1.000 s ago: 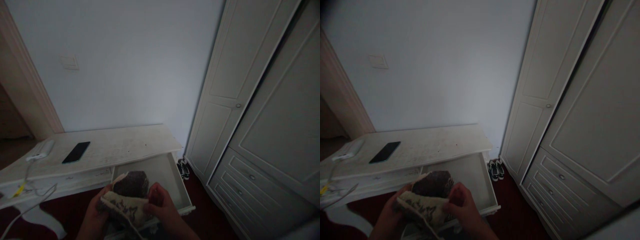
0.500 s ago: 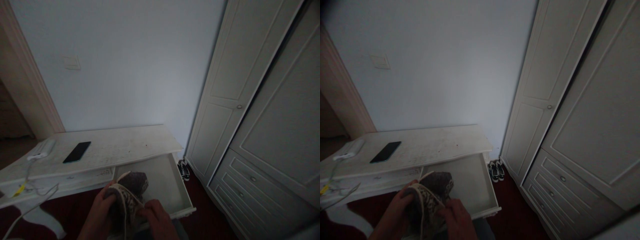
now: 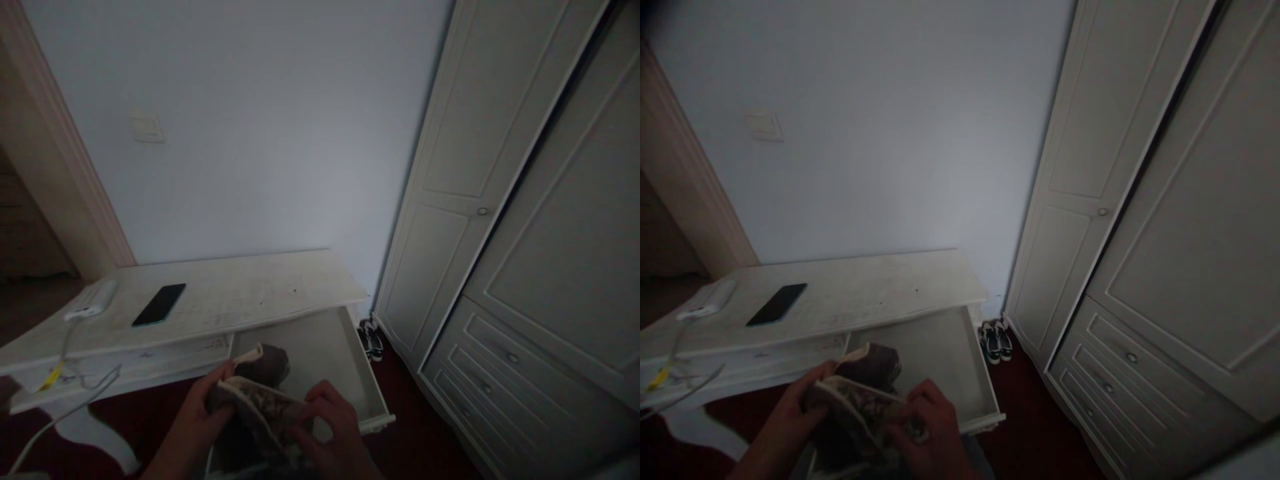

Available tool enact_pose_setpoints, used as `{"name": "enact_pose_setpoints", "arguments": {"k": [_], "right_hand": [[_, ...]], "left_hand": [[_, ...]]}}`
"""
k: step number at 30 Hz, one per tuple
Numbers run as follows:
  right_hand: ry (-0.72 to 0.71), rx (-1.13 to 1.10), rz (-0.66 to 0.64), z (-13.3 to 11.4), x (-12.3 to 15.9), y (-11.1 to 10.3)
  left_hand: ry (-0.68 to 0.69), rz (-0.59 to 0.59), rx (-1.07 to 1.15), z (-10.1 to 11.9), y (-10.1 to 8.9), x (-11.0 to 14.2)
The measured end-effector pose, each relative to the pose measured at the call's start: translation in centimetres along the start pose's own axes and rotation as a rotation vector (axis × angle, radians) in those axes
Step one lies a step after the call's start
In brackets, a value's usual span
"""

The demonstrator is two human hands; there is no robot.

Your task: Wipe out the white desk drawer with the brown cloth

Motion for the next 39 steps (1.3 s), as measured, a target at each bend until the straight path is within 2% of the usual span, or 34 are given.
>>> {"name": "enact_pose_setpoints", "arguments": {"k": [2,3,6,9,11,14,20,23,25,26,28,31,33,36,39], "right_hand": [[0.018,-0.018,-0.049,0.0,-0.7,-0.9],[0.022,-0.019,-0.092,0.0,-0.8,-0.8],[0.004,0.005,-0.252,0.1,0.2,0.9],[-0.061,0.094,-0.339,0.3,1.9,3.3],[-0.123,0.172,-0.319,0.2,2.9,4.5],[-0.209,0.262,-0.217,-0.7,3.6,5.2],[-0.219,0.25,-0.069,-2.3,3.4,4.8],[-0.165,0.135,-0.075,-2.0,2.9,4.0],[-0.083,0.031,-0.097,-1.3,2.3,3.1],[-0.039,-0.015,-0.101,-0.8,1.9,2.5],[0.022,-0.072,-0.103,-0.2,0.9,0.9],[0.021,-0.075,-0.107,0.0,-0.8,-1.5],[0.018,-0.061,-0.164,-0.1,-1.7,-2.5],[0.007,-0.056,-0.28,-0.4,-2.6,-3.1],[0.025,-0.054,-0.367,-0.6,-3.3,-3.5]], "left_hand": [[0.132,-0.065,-0.106,0.5,-0.4,-0.2],[0.146,-0.048,-0.122,0.3,-0.9,-0.2],[0.043,0.11,-0.09,-1.0,-2.3,0.1],[-0.096,0.179,0.002,-1.8,-1.6,0.8],[-0.211,0.206,0.093,-2.1,-0.7,1.2],[-0.332,0.191,0.224,-1.5,0.8,1.9],[-0.325,0.175,0.329,0.7,2.1,3.1],[-0.224,0.195,0.24,1.1,1.1,2.9],[-0.072,0.173,0.104,2.0,0.0,2.3],[0.021,0.125,0.016,2.7,-0.3,1.9],[0.196,-0.056,-0.171,3.9,-0.2,1.4],[0.352,-0.368,-0.413,4.4,0.5,1.6],[0.453,-0.518,-0.554,4.6,0.7,2.0],[0.645,-0.644,-0.745,4.5,0.9,3.1],[0.786,-0.629,-0.847,4.4,0.4,3.8]]}}
Point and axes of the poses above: each hand's wrist, its own x-axis away from the middle knuckle, its own y-axis out of the palm, z = x × y, the point moved 10 cm from there along -x, towards the middle knuckle, and after that the axes turned 7 degrees about z, right-handed, at the moved point
